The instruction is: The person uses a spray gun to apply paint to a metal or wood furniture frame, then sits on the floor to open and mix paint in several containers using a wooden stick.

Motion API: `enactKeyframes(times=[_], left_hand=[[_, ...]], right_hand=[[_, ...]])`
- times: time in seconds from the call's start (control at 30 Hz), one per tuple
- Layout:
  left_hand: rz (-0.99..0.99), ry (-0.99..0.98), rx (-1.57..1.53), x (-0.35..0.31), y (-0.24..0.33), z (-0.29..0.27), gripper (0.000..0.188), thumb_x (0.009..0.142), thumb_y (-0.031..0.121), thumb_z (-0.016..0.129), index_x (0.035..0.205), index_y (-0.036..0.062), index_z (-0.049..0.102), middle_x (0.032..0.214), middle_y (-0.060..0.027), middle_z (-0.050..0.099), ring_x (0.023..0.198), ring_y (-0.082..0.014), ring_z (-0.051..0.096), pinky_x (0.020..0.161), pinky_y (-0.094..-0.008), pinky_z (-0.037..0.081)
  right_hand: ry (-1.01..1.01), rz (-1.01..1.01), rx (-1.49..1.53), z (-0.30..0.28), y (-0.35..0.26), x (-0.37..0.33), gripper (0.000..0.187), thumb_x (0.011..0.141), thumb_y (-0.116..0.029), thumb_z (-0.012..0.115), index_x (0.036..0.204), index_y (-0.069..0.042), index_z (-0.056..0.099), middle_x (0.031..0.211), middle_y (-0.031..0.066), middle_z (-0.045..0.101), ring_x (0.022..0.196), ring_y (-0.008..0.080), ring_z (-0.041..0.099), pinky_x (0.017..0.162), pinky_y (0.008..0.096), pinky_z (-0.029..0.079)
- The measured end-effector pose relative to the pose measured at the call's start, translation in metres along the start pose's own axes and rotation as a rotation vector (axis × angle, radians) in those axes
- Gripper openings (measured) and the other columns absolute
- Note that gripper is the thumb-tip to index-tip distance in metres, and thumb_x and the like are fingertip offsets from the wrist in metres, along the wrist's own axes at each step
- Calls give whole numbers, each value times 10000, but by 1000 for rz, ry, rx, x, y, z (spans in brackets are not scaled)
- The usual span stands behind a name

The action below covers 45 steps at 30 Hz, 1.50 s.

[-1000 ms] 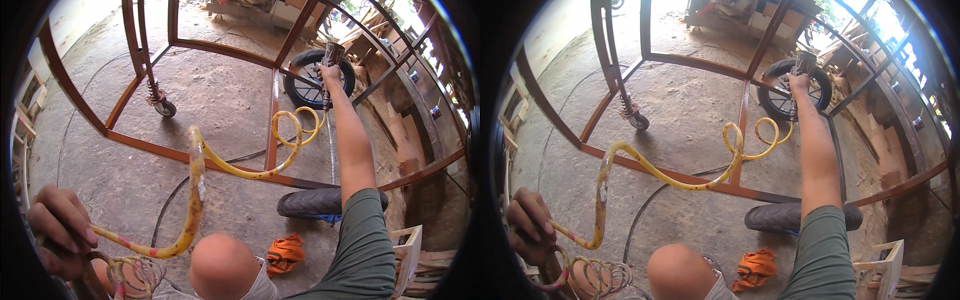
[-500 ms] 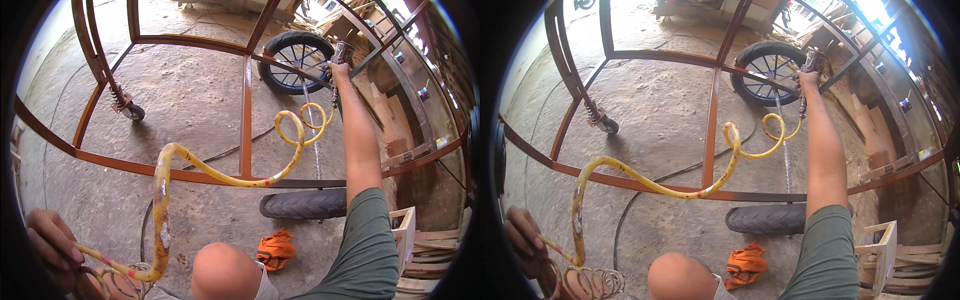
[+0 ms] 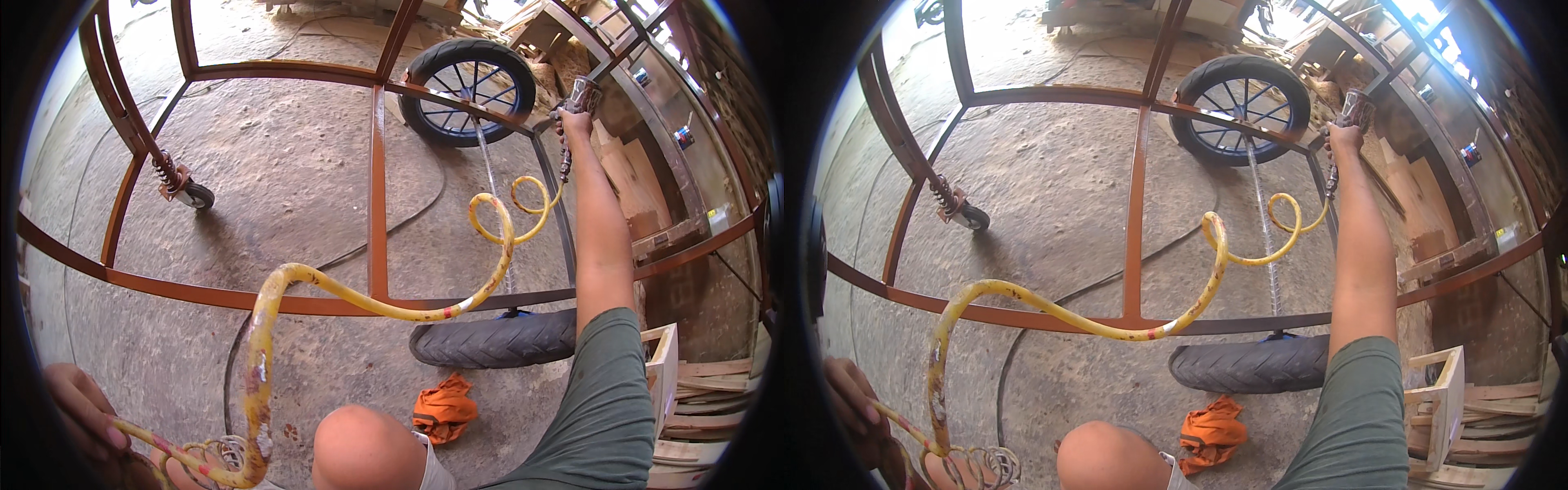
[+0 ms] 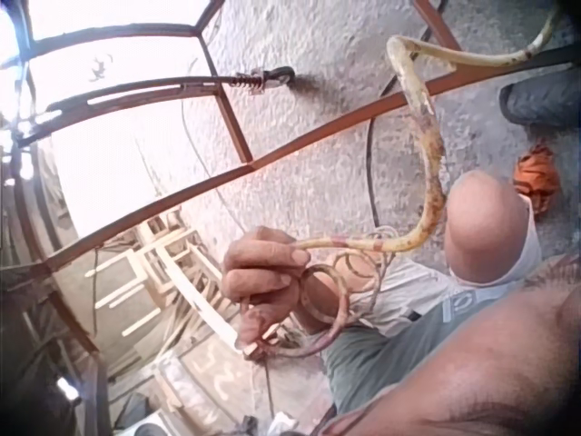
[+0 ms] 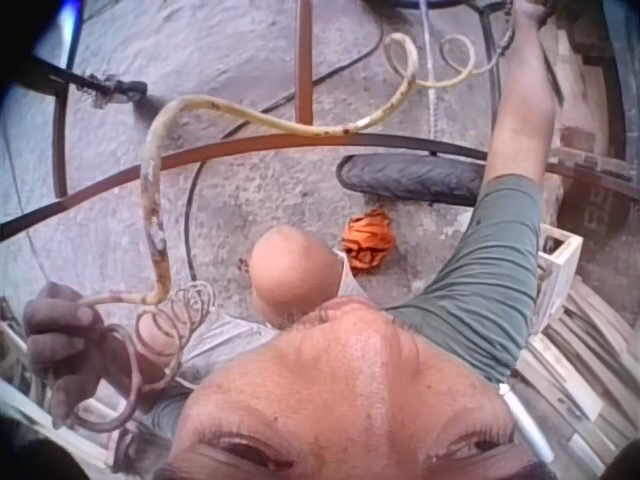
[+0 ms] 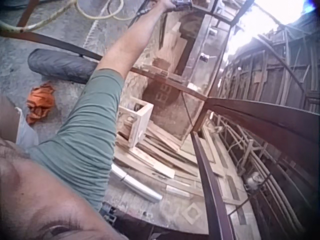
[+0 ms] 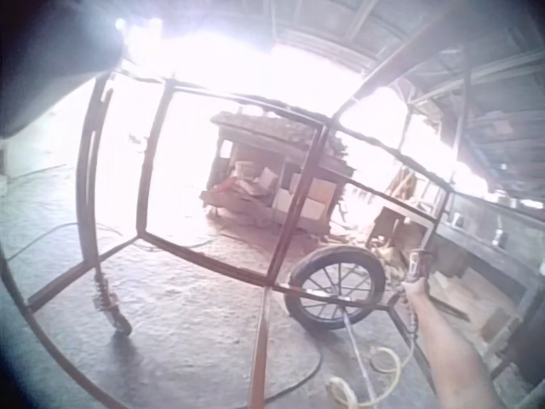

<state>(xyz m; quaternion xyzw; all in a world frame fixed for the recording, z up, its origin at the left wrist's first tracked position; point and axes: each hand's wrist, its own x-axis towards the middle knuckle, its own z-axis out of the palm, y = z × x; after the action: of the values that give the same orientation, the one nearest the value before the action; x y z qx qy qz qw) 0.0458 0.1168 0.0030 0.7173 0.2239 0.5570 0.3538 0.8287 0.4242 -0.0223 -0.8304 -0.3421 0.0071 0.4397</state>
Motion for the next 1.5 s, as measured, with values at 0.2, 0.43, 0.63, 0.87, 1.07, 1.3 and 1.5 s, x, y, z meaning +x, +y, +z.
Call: enactKeyframes(times=[0.2, 0.43, 0.63, 0.87, 1.07, 1.3, 1.5], left_hand=[[38, -22, 24, 5, -5, 1, 657, 952, 713, 445, 841, 76, 561, 810, -160, 617, 567, -191, 444, 526, -325, 323], [-2, -100, 7, 4, 8, -4, 700, 953, 716, 443, 847, 38, 578, 818, -203, 627, 557, -209, 460, 515, -332, 337], [42, -44, 67, -10, 31, -13, 722, 958, 723, 433, 828, 25, 565, 779, -207, 623, 558, -222, 469, 506, -335, 343], [83, -22, 65, -32, 65, -30, 694, 963, 697, 461, 819, 25, 562, 782, -220, 630, 597, -249, 519, 505, -342, 366], [81, 22, 145, -57, 99, -38, 619, 983, 637, 483, 797, 50, 544, 750, -175, 606, 594, -220, 516, 481, -310, 354], [86, 181, 317, -83, 122, -37, 516, 1046, 512, 467, 700, 129, 466, 659, -60, 515, 498, -100, 400, 456, -206, 312], [95, 246, 352, -94, 130, -40, 514, 1056, 502, 459, 669, 163, 442, 605, -14, 477, 468, -72, 352, 459, -186, 292]], right_hand=[[94, 34, -46, -11, 32, 6, 225, 904, -242, 754, 824, -36, 714, 640, 54, 651, 457, 169, 598, 387, 346, 449], [293, 163, 114, 8, 63, -27, 287, 863, -222, 788, 816, 44, 692, 639, 117, 677, 466, 246, 650, 382, 379, 471], [261, 181, 321, 29, 59, -73, 234, 883, -186, 773, 867, 29, 681, 649, 112, 678, 459, 205, 639, 349, 340, 453], [131, 137, 514, 51, 36, -121, 223, 915, -176, 739, 894, 27, 649, 635, 92, 651, 452, 187, 617, 332, 327, 418], [-6, 118, 635, 76, 4, -155, 226, 919, -169, 729, 932, 32, 626, 665, 91, 655, 454, 177, 606, 330, 324, 408], [-128, 58, 666, 104, -46, -213, 178, 940, -144, 696, 913, 10, 612, 647, 80, 635, 449, 168, 595, 321, 312, 414], [-271, 9, 744, 121, -71, -247, 180, 926, -172, 696, 882, 1, 672, 642, 85, 645, 436, 173, 597, 331, 321, 428]])
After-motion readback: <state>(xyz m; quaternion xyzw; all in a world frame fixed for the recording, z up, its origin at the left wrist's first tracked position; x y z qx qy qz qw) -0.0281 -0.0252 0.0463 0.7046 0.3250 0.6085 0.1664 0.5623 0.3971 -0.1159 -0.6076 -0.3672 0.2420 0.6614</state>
